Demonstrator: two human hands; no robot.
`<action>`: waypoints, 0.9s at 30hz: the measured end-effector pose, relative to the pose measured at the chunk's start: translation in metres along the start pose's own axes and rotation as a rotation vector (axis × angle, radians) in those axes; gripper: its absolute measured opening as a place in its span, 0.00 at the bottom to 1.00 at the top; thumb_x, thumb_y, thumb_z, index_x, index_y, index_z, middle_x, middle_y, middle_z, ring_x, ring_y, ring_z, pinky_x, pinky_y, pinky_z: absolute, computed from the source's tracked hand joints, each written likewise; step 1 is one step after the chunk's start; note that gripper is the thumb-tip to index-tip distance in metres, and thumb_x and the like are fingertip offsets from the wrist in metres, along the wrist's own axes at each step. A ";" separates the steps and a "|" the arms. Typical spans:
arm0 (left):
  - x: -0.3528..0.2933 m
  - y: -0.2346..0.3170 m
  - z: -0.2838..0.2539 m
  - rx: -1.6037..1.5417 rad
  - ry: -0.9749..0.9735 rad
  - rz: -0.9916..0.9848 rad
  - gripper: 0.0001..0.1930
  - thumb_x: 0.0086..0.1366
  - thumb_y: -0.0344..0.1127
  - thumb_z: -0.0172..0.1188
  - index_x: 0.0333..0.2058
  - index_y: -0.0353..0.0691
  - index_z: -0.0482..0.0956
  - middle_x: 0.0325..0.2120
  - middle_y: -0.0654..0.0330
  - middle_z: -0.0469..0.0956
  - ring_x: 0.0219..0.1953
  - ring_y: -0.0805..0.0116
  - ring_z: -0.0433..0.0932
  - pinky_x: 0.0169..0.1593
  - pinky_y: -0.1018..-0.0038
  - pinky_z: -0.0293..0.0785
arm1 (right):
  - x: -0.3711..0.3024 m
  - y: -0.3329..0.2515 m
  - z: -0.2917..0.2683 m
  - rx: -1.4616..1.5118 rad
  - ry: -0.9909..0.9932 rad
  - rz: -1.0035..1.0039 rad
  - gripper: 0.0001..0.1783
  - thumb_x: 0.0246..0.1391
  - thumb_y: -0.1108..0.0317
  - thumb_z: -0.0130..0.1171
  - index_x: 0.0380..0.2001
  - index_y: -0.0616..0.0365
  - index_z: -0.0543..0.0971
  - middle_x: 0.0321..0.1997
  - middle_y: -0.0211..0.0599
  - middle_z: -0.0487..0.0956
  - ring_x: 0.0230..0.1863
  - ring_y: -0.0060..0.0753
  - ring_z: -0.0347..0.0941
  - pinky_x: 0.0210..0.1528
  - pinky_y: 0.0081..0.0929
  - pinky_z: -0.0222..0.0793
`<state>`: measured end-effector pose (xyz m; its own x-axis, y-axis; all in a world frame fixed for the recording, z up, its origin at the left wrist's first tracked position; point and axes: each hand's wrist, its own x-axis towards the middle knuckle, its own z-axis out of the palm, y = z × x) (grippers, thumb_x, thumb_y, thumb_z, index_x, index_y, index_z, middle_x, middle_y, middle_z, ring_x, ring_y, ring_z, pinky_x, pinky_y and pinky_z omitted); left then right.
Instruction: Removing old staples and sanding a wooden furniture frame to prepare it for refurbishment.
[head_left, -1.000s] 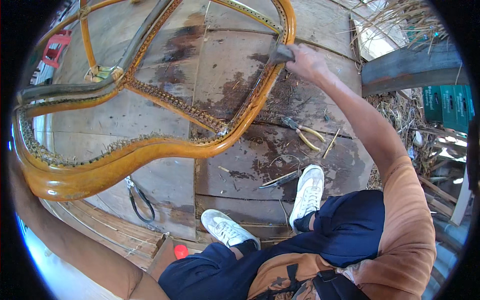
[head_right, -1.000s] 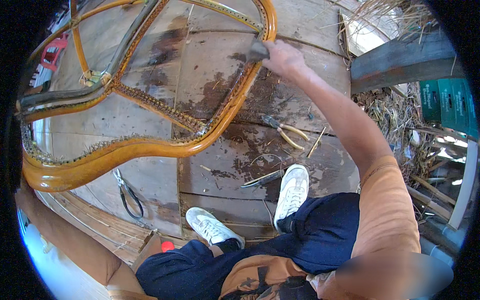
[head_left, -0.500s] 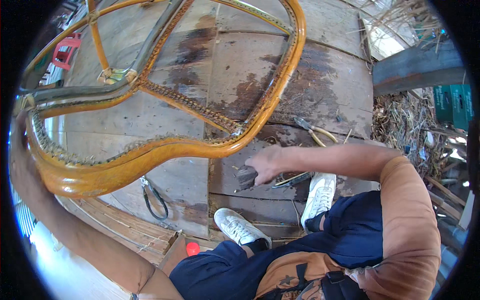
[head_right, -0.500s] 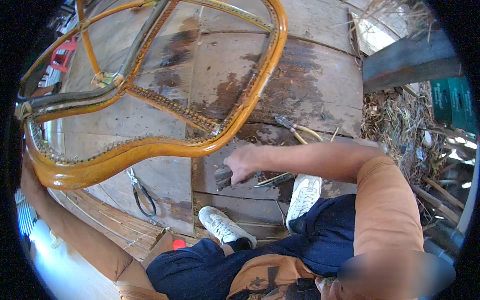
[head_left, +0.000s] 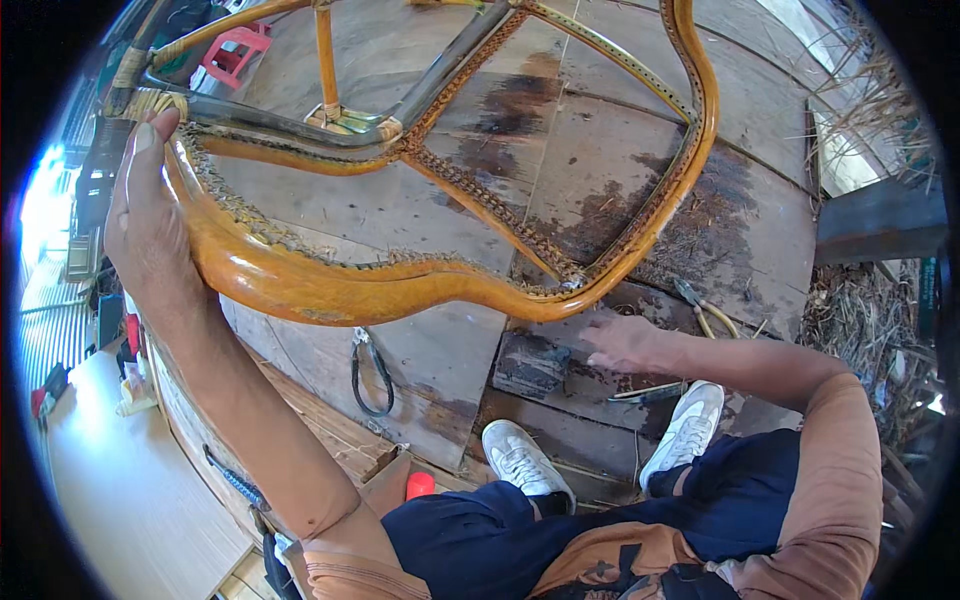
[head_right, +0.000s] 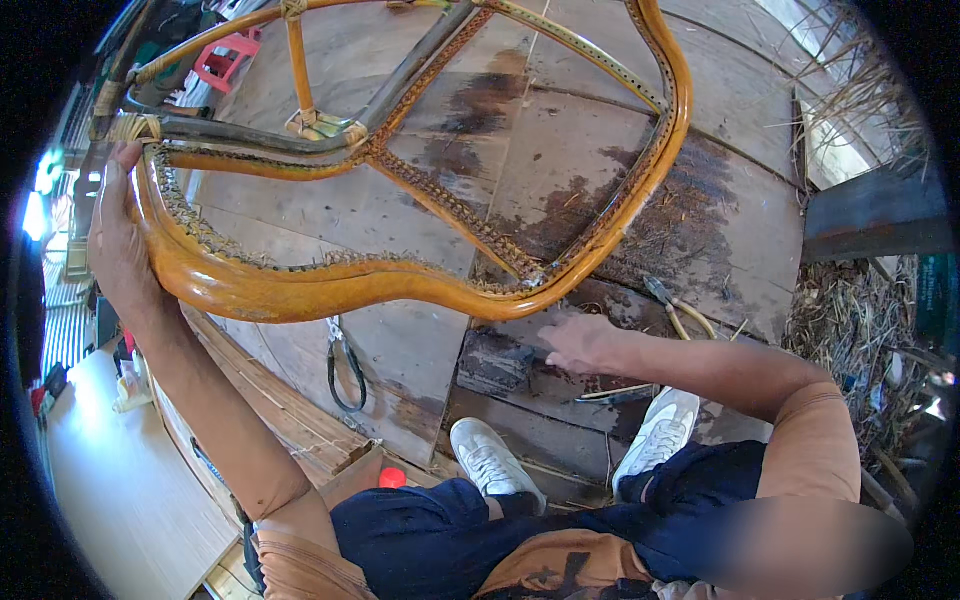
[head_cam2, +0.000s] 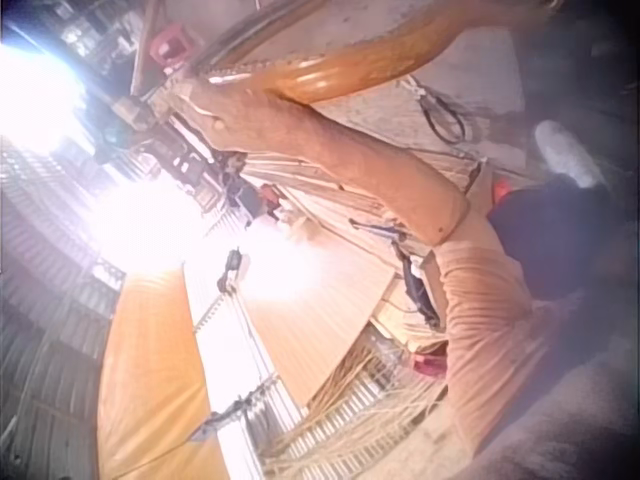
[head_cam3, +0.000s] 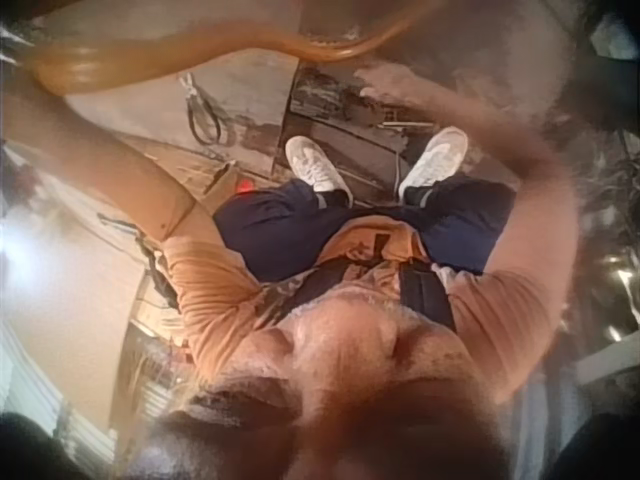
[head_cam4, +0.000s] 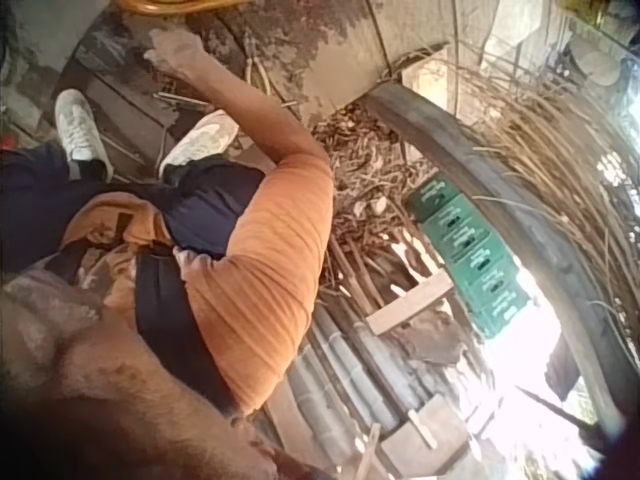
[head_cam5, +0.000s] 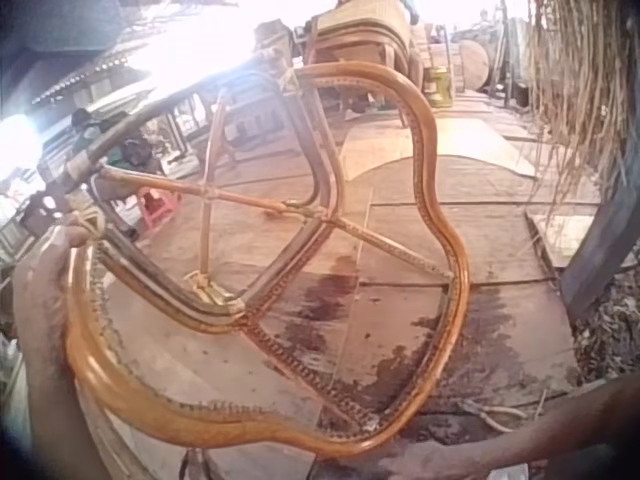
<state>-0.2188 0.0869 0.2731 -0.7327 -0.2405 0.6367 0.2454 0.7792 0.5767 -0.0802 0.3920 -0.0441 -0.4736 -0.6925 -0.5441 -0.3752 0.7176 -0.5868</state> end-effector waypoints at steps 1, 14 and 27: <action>0.000 0.000 0.000 0.011 -0.039 0.078 0.26 0.66 0.52 0.52 0.47 0.33 0.81 0.53 0.50 0.76 0.58 0.58 0.71 0.63 0.69 0.59 | -0.002 0.005 0.002 -0.027 -0.014 0.052 0.25 0.56 0.54 0.56 0.52 0.58 0.71 0.54 0.52 0.72 0.55 0.54 0.72 0.54 0.45 0.71; -0.008 -0.014 -0.015 0.013 -0.251 0.182 0.23 0.72 0.42 0.40 0.49 0.31 0.77 0.60 0.51 0.67 0.65 0.60 0.60 0.68 0.66 0.51 | -0.019 0.044 -0.039 -0.065 -0.034 0.225 0.17 0.51 0.58 0.57 0.41 0.56 0.78 0.41 0.48 0.79 0.44 0.50 0.78 0.44 0.44 0.75; -0.098 0.081 0.086 0.321 -0.681 0.503 0.16 0.60 0.37 0.59 0.44 0.35 0.80 0.51 0.49 0.76 0.56 0.53 0.72 0.60 0.62 0.62 | -0.123 0.107 0.051 0.135 0.772 0.821 0.36 0.44 0.58 0.69 0.57 0.54 0.67 0.55 0.43 0.71 0.60 0.50 0.63 0.60 0.43 0.62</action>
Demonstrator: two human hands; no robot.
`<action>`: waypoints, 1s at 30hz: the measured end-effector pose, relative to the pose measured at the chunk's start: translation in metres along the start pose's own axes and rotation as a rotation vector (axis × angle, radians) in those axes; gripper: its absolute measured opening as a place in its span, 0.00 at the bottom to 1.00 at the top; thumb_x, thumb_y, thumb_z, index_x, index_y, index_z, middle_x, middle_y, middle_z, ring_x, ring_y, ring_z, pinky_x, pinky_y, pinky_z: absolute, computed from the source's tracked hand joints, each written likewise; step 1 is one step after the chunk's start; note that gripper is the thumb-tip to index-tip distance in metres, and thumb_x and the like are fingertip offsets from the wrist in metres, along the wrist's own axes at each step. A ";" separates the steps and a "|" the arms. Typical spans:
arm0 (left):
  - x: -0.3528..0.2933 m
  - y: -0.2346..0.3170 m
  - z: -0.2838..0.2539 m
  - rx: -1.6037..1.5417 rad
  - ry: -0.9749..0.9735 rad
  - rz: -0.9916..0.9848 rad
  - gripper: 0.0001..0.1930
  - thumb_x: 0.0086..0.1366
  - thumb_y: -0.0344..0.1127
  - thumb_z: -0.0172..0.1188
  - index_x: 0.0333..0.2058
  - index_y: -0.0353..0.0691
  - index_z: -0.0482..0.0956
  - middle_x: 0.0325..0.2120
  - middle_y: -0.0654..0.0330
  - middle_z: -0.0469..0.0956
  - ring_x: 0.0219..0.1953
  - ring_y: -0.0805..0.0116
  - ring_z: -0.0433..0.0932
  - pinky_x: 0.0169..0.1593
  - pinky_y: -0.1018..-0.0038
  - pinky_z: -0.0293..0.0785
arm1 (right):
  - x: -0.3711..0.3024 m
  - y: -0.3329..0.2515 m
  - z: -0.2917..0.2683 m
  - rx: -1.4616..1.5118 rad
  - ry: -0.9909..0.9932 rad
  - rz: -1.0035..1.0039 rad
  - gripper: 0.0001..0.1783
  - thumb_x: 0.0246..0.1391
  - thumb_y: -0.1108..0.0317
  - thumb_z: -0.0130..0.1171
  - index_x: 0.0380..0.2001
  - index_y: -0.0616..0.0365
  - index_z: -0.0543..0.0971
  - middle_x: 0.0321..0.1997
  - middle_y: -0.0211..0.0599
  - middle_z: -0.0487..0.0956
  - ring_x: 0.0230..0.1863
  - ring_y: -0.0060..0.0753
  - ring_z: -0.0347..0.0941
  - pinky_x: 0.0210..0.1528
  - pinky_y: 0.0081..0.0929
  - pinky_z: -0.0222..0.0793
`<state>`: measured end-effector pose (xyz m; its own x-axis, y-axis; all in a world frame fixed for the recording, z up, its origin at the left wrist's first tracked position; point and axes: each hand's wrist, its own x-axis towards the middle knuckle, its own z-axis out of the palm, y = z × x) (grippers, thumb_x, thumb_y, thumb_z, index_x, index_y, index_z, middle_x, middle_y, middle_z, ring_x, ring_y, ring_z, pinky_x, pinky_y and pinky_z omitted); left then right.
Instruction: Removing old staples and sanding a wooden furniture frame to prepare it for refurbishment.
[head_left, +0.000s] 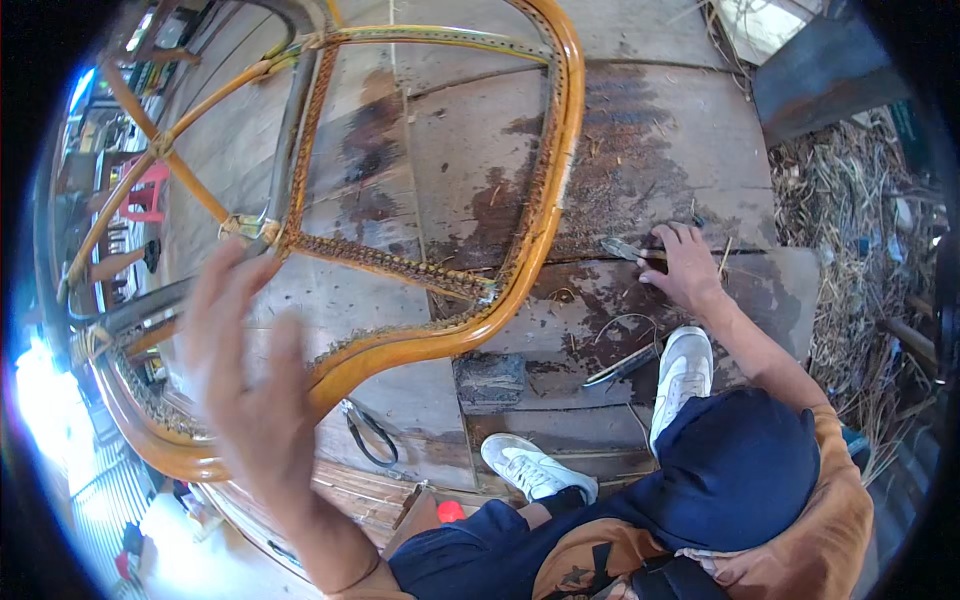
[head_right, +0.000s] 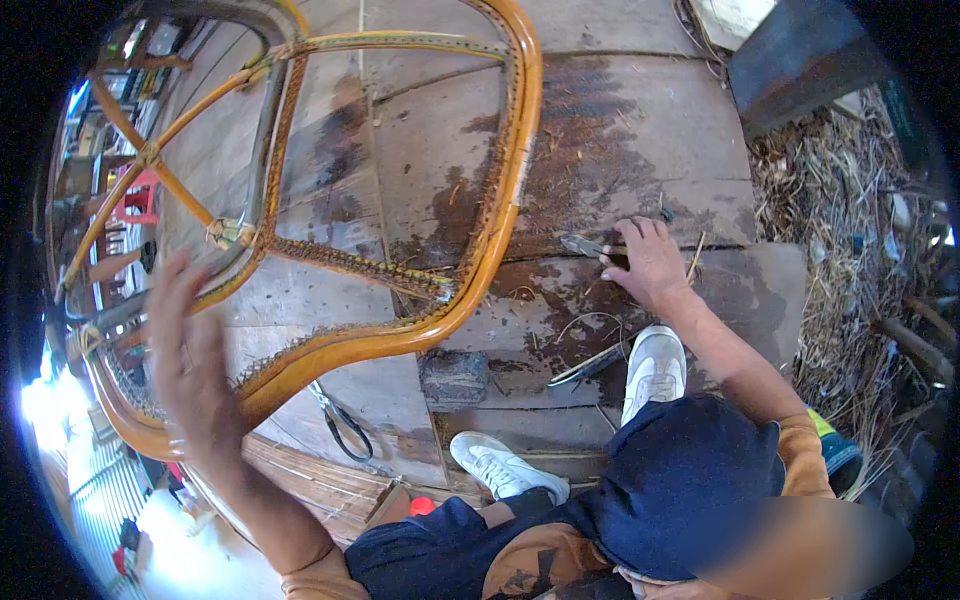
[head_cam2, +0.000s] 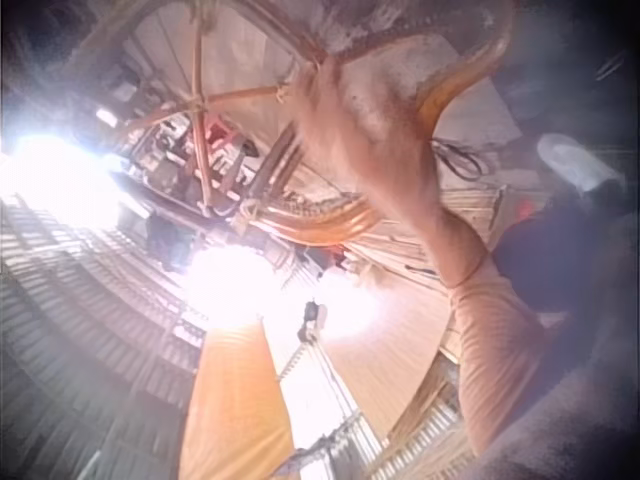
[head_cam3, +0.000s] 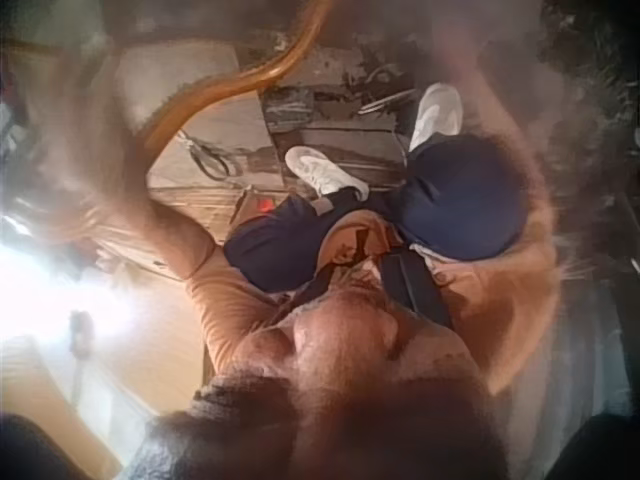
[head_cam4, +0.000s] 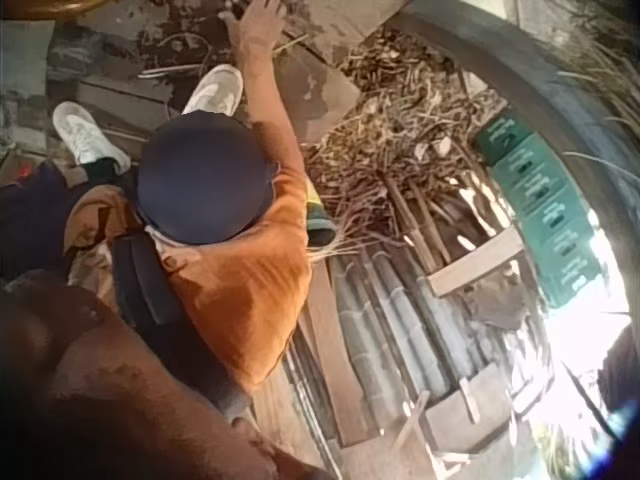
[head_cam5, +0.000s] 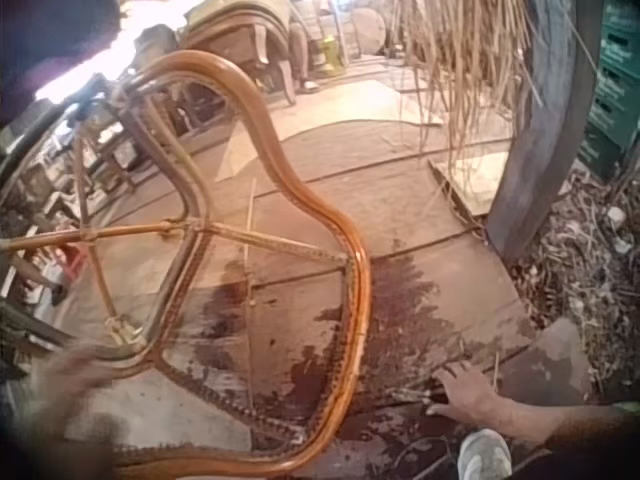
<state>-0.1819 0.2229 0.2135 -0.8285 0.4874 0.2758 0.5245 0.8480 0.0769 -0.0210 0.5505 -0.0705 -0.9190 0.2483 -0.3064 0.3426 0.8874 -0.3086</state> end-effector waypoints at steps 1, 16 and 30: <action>0.006 0.007 0.029 -0.112 -0.054 0.064 0.15 0.58 0.35 0.61 0.42 0.35 0.80 0.49 0.49 0.77 0.53 0.52 0.74 0.58 0.62 0.64 | -0.002 0.000 0.006 0.010 0.039 -0.034 0.35 0.42 0.59 0.71 0.54 0.53 0.69 0.52 0.42 0.72 0.57 0.49 0.65 0.59 0.42 0.63; 0.080 0.083 0.287 -0.512 -0.497 -0.186 0.22 0.61 0.42 0.59 0.50 0.34 0.75 0.48 0.42 0.76 0.50 0.47 0.76 0.55 0.60 0.70 | 0.038 0.033 -0.023 1.462 -0.245 0.411 0.16 0.61 0.58 0.53 0.44 0.58 0.74 0.34 0.31 0.76 0.33 0.25 0.74 0.34 0.27 0.73; 0.104 0.124 0.320 -0.197 -0.389 -0.112 0.18 0.59 0.41 0.61 0.47 0.42 0.75 0.41 0.50 0.77 0.44 0.49 0.77 0.47 0.58 0.73 | 0.086 0.009 -0.022 1.778 -0.578 0.175 0.17 0.61 0.60 0.55 0.48 0.55 0.68 0.34 0.28 0.76 0.28 0.20 0.77 0.20 0.13 0.68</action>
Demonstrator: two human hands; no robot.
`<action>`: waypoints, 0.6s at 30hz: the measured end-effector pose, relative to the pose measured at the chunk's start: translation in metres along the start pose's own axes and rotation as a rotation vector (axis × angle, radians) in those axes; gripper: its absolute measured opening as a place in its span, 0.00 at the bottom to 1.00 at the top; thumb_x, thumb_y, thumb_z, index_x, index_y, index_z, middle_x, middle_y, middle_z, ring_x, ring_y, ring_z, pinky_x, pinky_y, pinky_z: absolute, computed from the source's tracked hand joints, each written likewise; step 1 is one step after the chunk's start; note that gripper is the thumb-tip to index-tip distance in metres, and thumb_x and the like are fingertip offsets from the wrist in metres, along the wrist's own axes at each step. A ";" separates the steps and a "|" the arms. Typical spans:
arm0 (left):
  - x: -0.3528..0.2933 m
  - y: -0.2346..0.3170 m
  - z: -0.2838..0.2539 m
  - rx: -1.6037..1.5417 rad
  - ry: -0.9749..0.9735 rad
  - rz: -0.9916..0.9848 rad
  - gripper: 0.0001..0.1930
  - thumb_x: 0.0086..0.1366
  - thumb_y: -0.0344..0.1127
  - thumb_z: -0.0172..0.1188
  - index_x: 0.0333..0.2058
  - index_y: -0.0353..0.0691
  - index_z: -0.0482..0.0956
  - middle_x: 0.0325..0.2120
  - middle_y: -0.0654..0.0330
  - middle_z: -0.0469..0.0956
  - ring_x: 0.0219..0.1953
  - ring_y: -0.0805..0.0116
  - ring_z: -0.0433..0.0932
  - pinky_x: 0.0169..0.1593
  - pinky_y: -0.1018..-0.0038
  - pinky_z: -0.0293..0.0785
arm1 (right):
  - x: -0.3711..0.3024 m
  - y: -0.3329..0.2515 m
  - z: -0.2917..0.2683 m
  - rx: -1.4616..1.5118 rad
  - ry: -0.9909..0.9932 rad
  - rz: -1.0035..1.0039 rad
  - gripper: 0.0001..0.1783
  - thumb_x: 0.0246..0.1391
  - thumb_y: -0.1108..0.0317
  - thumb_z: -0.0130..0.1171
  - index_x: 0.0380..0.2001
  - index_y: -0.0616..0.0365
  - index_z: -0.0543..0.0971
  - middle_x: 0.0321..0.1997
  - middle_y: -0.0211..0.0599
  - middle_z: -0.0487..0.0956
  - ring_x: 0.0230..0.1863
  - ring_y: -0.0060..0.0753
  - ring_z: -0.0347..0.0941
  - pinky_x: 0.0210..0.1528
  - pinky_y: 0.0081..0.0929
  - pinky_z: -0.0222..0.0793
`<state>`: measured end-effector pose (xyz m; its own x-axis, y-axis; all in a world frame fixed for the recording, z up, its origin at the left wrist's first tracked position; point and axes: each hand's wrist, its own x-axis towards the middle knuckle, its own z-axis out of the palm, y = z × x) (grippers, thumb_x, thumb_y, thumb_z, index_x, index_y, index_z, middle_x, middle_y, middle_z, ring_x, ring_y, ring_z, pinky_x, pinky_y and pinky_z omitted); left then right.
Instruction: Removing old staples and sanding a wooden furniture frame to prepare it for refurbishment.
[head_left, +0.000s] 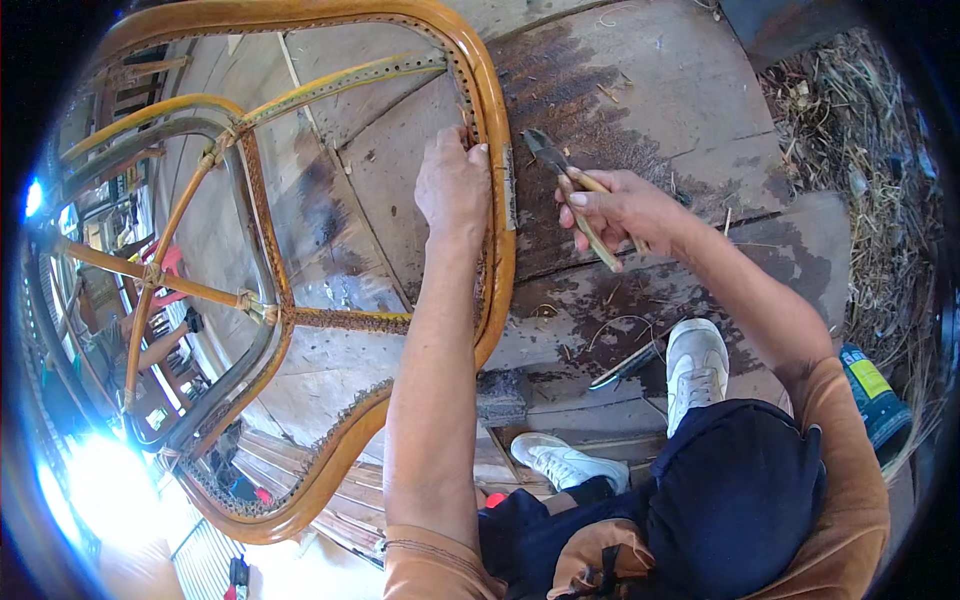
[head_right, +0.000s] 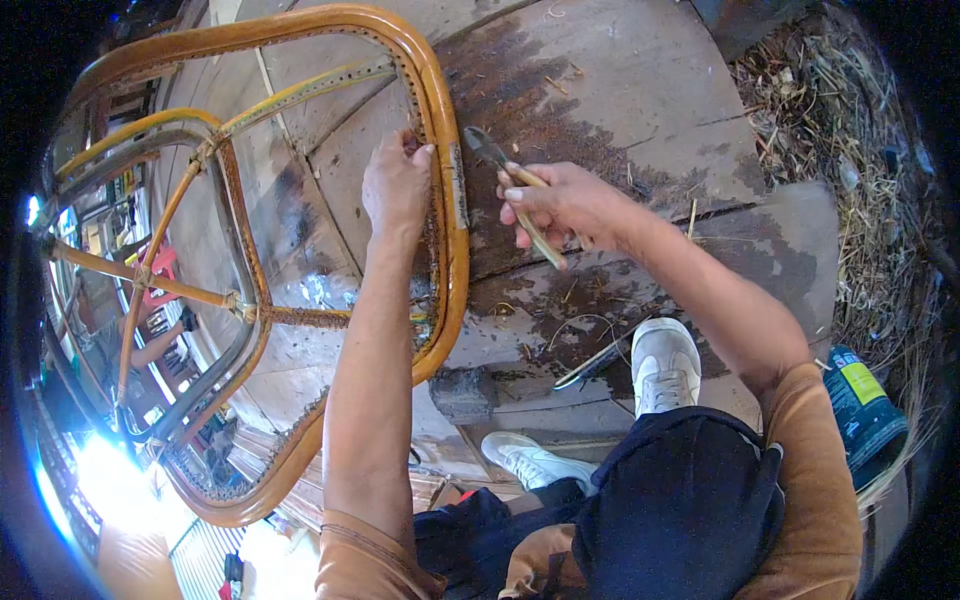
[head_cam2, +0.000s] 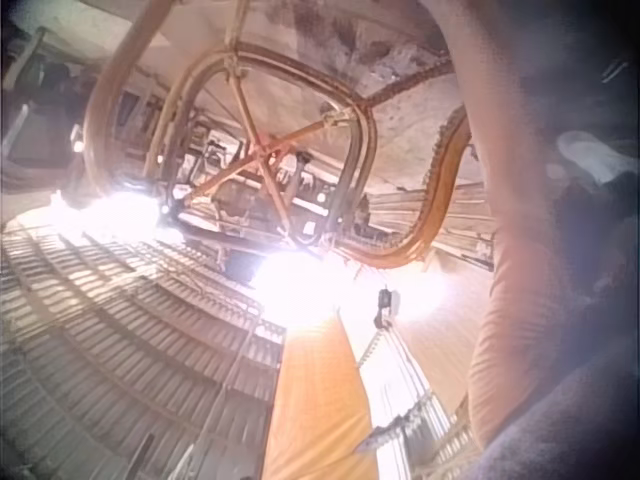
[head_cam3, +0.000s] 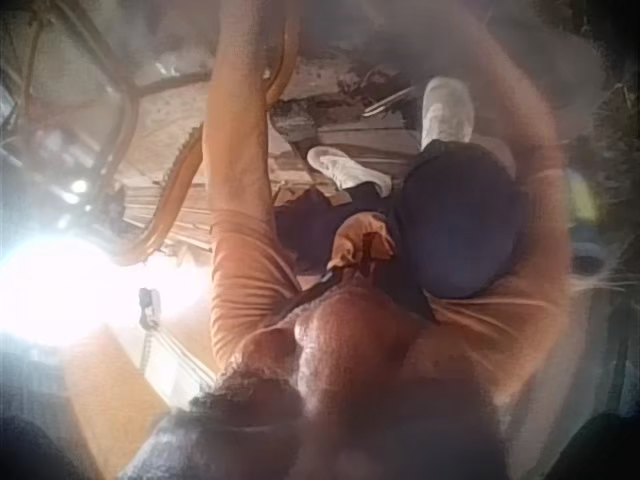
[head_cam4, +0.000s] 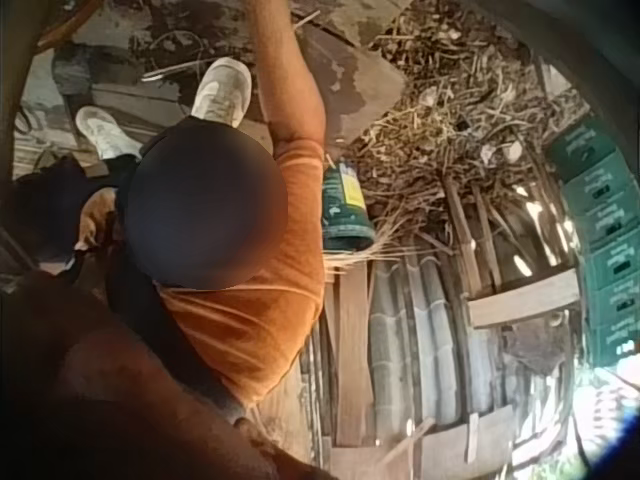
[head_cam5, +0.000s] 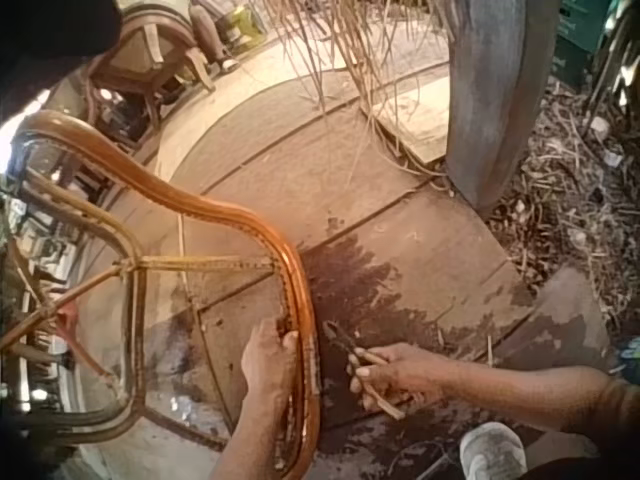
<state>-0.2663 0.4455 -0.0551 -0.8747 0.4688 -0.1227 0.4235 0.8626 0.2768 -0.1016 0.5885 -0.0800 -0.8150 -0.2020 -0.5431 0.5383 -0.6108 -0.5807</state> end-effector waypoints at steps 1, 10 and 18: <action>-0.002 -0.002 -0.001 0.042 0.008 0.041 0.15 0.60 0.41 0.60 0.43 0.42 0.75 0.39 0.51 0.78 0.42 0.49 0.78 0.45 0.57 0.74 | 0.004 -0.003 -0.003 -0.053 -0.009 0.019 0.16 0.61 0.61 0.55 0.48 0.57 0.69 0.35 0.29 0.77 0.28 0.19 0.77 0.17 0.12 0.65; -0.004 -0.013 0.013 0.263 0.153 0.241 0.09 0.61 0.40 0.58 0.29 0.41 0.74 0.25 0.52 0.79 0.28 0.51 0.80 0.34 0.57 0.76 | 0.009 0.000 -0.009 -0.061 -0.022 0.023 0.18 0.59 0.65 0.55 0.50 0.60 0.68 0.37 0.33 0.78 0.29 0.21 0.78 0.18 0.12 0.65; -0.044 -0.022 0.007 0.123 0.137 0.326 0.09 0.61 0.39 0.58 0.28 0.41 0.73 0.25 0.52 0.78 0.29 0.50 0.78 0.36 0.55 0.74 | -0.014 0.009 -0.019 -0.225 -0.083 0.142 0.19 0.58 0.67 0.54 0.52 0.60 0.69 0.41 0.37 0.79 0.33 0.25 0.80 0.23 0.17 0.71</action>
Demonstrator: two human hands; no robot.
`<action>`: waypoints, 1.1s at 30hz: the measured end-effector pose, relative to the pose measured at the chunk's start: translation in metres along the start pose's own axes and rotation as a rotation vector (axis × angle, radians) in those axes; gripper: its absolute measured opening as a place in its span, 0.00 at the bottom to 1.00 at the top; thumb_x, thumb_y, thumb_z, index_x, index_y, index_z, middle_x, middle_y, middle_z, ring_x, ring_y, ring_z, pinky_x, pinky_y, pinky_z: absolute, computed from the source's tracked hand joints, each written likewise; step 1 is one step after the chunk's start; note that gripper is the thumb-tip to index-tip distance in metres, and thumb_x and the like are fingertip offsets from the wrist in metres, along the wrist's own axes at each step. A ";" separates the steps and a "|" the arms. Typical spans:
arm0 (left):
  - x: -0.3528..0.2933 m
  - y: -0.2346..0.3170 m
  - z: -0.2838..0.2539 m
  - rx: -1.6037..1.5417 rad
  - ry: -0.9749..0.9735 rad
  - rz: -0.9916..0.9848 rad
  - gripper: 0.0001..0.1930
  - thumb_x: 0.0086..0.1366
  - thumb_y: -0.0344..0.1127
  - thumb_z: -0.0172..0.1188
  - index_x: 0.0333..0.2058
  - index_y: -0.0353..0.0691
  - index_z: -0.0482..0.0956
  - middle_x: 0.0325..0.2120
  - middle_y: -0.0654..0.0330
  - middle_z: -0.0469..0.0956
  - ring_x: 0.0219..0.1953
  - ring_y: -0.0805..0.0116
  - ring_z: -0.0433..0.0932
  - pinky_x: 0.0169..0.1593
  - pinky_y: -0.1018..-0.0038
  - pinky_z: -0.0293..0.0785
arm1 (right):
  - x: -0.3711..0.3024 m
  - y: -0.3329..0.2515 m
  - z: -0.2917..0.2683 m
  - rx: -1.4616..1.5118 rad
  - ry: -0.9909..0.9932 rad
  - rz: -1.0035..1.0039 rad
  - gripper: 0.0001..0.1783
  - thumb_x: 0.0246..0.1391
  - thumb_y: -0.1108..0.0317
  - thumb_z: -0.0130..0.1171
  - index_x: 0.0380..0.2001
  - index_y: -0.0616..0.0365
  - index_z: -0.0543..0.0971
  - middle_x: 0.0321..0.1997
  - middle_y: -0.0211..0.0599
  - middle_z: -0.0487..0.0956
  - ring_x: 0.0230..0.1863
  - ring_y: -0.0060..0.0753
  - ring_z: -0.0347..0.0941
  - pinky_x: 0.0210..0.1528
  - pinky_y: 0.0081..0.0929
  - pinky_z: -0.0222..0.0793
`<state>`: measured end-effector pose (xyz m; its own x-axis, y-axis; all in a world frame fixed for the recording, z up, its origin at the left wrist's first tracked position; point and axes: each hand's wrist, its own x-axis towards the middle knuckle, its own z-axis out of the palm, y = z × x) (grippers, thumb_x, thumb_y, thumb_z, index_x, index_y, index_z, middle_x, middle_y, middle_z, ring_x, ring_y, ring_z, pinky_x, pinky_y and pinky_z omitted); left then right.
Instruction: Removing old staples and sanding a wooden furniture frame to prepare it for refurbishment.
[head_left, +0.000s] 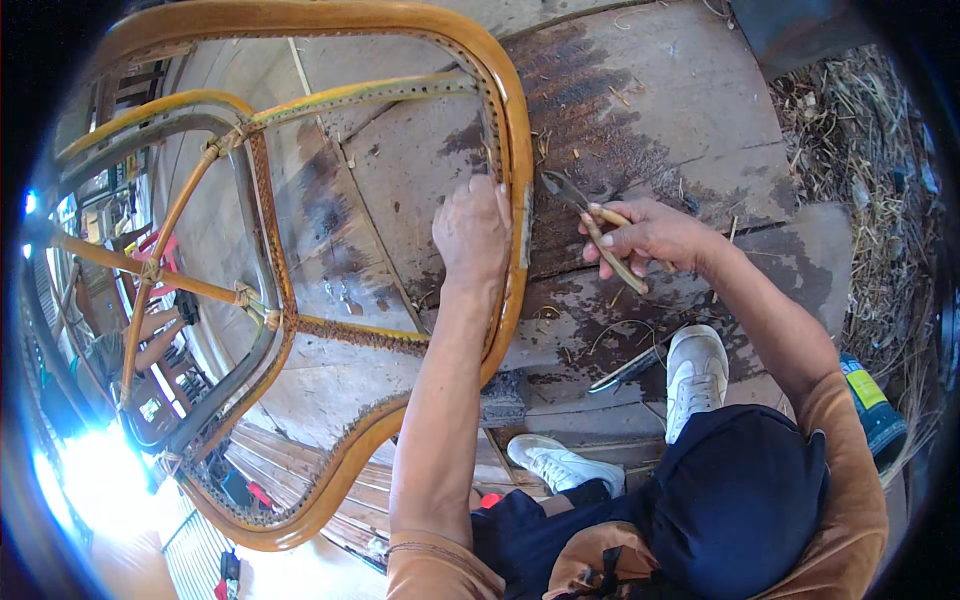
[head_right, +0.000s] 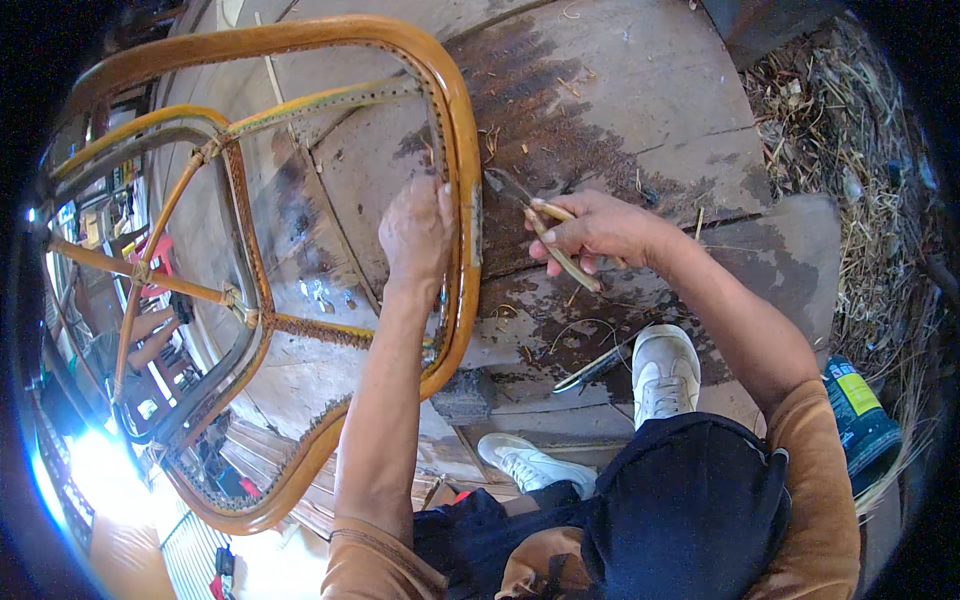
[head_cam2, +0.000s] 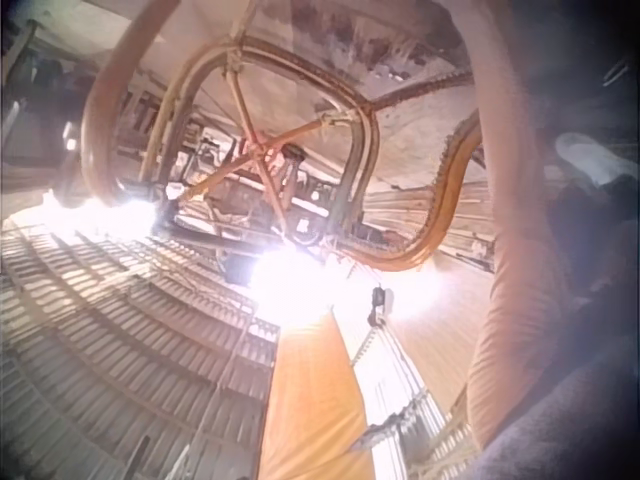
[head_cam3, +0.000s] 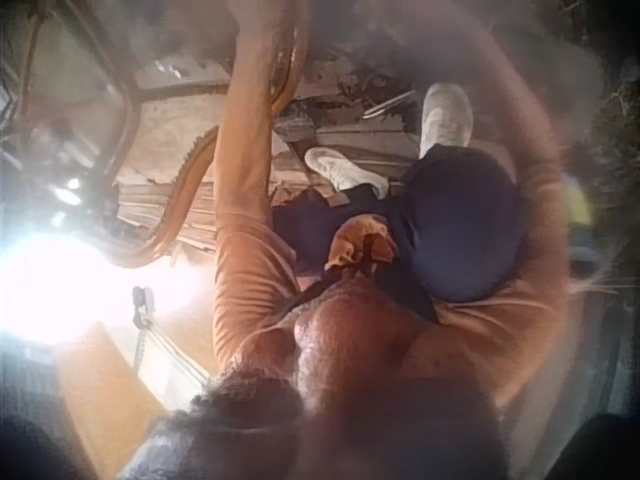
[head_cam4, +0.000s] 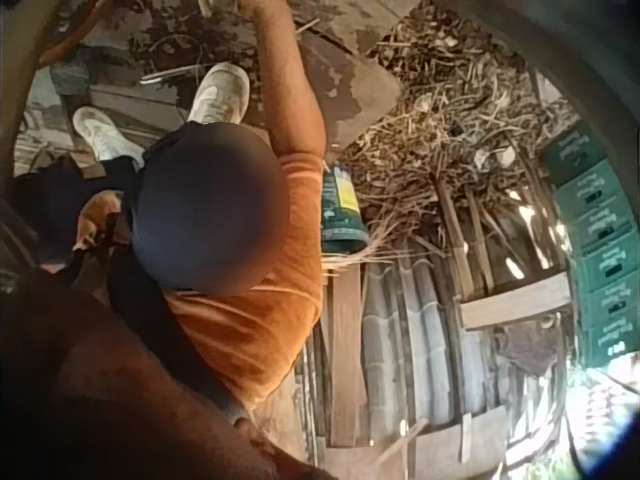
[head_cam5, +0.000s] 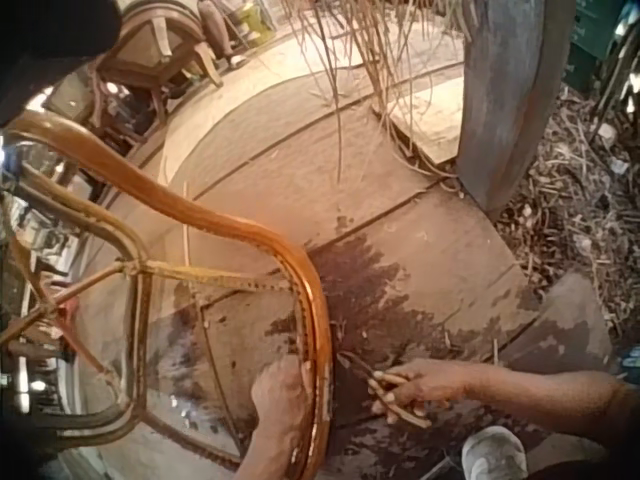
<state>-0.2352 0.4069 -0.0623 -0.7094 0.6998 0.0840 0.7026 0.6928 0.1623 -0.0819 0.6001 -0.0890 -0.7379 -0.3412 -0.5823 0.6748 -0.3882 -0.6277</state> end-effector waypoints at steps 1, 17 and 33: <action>-0.007 0.002 -0.007 -0.046 -0.124 -0.073 0.10 0.61 0.40 0.59 0.31 0.40 0.73 0.27 0.52 0.78 0.32 0.50 0.78 0.38 0.55 0.72 | -0.003 0.002 0.000 0.065 -0.030 0.000 0.20 0.58 0.67 0.54 0.53 0.61 0.69 0.42 0.37 0.79 0.35 0.25 0.80 0.25 0.18 0.72; -0.014 0.001 -0.023 -0.460 0.033 -0.361 0.27 0.62 0.36 0.61 0.60 0.42 0.68 0.57 0.40 0.63 0.56 0.44 0.67 0.60 0.56 0.63 | -0.047 -0.005 0.020 -0.003 -0.092 0.094 0.18 0.57 0.74 0.50 0.52 0.61 0.69 0.45 0.37 0.79 0.39 0.29 0.80 0.31 0.20 0.74; -0.016 0.003 -0.005 0.069 -0.031 -0.011 0.09 0.58 0.36 0.61 0.37 0.45 0.81 0.60 0.53 0.65 0.63 0.44 0.59 0.62 0.50 0.59 | 0.034 0.003 -0.002 0.148 -0.276 0.177 0.19 0.58 0.76 0.52 0.53 0.61 0.68 0.46 0.44 0.77 0.42 0.38 0.81 0.33 0.31 0.81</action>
<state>-0.2215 0.3969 -0.0585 -0.7155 0.6967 0.0518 0.6980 0.7098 0.0945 -0.1053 0.5886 -0.1116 -0.5991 -0.6248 -0.5007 0.7981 -0.4158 -0.4361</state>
